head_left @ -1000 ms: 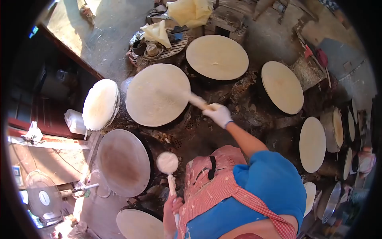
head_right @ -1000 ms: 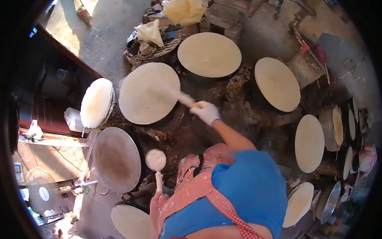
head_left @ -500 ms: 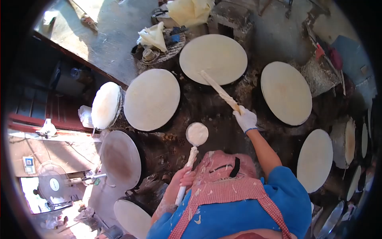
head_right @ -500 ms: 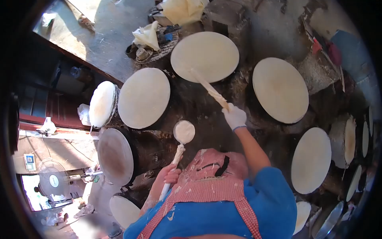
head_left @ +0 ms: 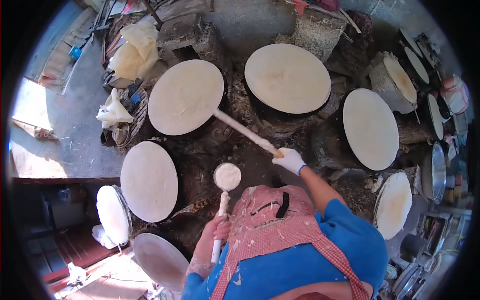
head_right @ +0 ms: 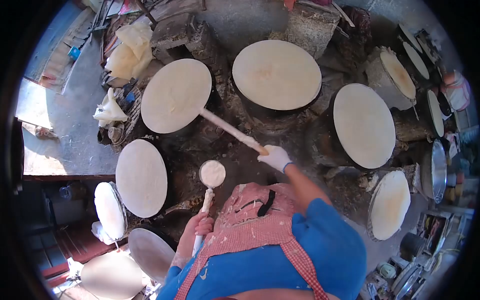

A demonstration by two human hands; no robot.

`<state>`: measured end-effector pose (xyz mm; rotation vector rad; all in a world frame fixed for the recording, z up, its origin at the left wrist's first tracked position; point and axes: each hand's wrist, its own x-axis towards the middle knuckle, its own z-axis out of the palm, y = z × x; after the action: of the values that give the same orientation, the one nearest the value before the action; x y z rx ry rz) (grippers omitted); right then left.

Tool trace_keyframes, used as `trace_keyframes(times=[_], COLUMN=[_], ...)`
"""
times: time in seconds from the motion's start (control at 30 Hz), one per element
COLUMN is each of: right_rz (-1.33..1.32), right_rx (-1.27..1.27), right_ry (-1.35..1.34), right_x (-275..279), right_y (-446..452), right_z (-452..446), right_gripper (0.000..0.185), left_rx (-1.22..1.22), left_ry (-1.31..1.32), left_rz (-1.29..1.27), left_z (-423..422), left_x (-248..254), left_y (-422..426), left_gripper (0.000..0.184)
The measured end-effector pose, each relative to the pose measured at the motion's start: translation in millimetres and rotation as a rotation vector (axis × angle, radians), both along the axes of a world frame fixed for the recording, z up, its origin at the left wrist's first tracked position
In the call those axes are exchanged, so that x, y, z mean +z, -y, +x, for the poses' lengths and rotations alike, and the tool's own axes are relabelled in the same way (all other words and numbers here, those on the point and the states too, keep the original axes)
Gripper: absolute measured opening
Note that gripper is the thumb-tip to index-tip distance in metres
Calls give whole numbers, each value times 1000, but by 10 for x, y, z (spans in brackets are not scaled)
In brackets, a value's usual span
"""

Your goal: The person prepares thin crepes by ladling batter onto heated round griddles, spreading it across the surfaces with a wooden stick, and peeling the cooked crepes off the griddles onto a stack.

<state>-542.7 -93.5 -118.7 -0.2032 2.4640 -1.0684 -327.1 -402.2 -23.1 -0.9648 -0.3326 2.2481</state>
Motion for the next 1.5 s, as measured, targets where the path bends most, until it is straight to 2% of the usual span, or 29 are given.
trace_keyframes(times=[0.07,0.13,0.17,0.2,0.23,0.27,0.3,0.4,0.47,0.53,0.6,0.67,0.7,0.73,0.77,0.8,0.87,0.9,1.0,1.03,1.07,1.2,1.3,1.33,1.37,1.4,1.43,1.47,1.5], right_rz=[-100,-140,-168,-226,-234,-242,-268,-248,-359,-377,-471,-434,-413,-390,-271,-263,468,476,249,193,140,556,264,133,93,24,-263,-551,-549], right_rx=[-124,-261,-347,-409,-449,-488,-526,-573,-638,-621,-673,-686,-608,-531,-486,-496,-328,-431,-552,-503,-486,-467,-566,-600,-576,-514,-630,-729,-730], right_ry=[-22,-208,-213,-196,-191,-185,-217,-283,-295,-276,-30,22,-56,-131,-286,-279,-432,-264,-223,-242,-201,-209,-262,-268,-142,-313,9,338,339], right_x=[82,225,202,208,181,146,49,-24,-16,109,299,299,168,38,38,56,212,438,382,22,-21,218,255,170,216,177,178,427,440], right_y=[-211,-408,-535,-672,-811,-949,-1076,-1279,-1298,-1246,-1102,-976,-945,-909,-844,-849,-847,-822,-657,-599,-456,-444,-499,-420,-283,-121,-61,35,-16], right_z=[7,34,39,51,63,59,59,-26,-136,-287,-422,-538,-577,-595,-599,-614,-681,-719,-731,-750,-734,-832,-727,-671,-638,-608,-581,-573,-548], right_gripper=[42,50,52,48,47,46,46,47,51,50,46,42,43,44,40,40,40,43,41,44,45,37,37,38,40,41,41,42,42], left_rx=[-40,-108,-130,-210,-246,-305,-293,-223,-185,-188,-200,-104,-90,-106,-108,-105,-94,-99,-111,-110,-109,-90,-122,-135,-151,-154,-169,-183,-222], left_ry=[-59,12,31,-17,-6,-159,-308,-672,-644,-512,-479,-359,-397,-400,-366,-328,-318,-337,-362,-373,-385,-289,-252,-273,-293,-293,-235,-176,-81], left_rz=[-7,-39,-46,-289,-371,-487,-679,-762,-803,-720,-806,-858,-971,-970,-873,-772,-801,-804,-782,-776,-770,-673,-595,-659,-723,-717,-569,-422,-282], left_z=[-175,-481,-645,-915,-1172,-1443,-1727,-2620,-3180,-3704,-3976,-4114,-4081,-4080,-4072,-4049,-3980,-3960,-3916,-3903,-3894,-3882,-3884,-3863,-3847,-3871,-3909,-3932,-3941], left_x=[21,61,24,193,194,156,337,201,156,-189,-368,-496,-418,-414,-410,-418,-424,-418,-433,-431,-439,-473,-396,-355,-336,-386,-440,-474,-375], left_y=[-37,-133,-180,-317,-407,-506,-730,-1157,-1511,-1733,-1902,-1973,-2000,-1957,-1874,-1807,-1718,-1668,-1560,-1552,-1556,-1444,-1394,-1402,-1412,-1399,-1352,-1279,-1147], left_gripper=[36,12,8,15,10,12,12,17,19,22,23,23,21,21,20,20,20,21,22,22,22,21,20,20,20,20,22,24,33])
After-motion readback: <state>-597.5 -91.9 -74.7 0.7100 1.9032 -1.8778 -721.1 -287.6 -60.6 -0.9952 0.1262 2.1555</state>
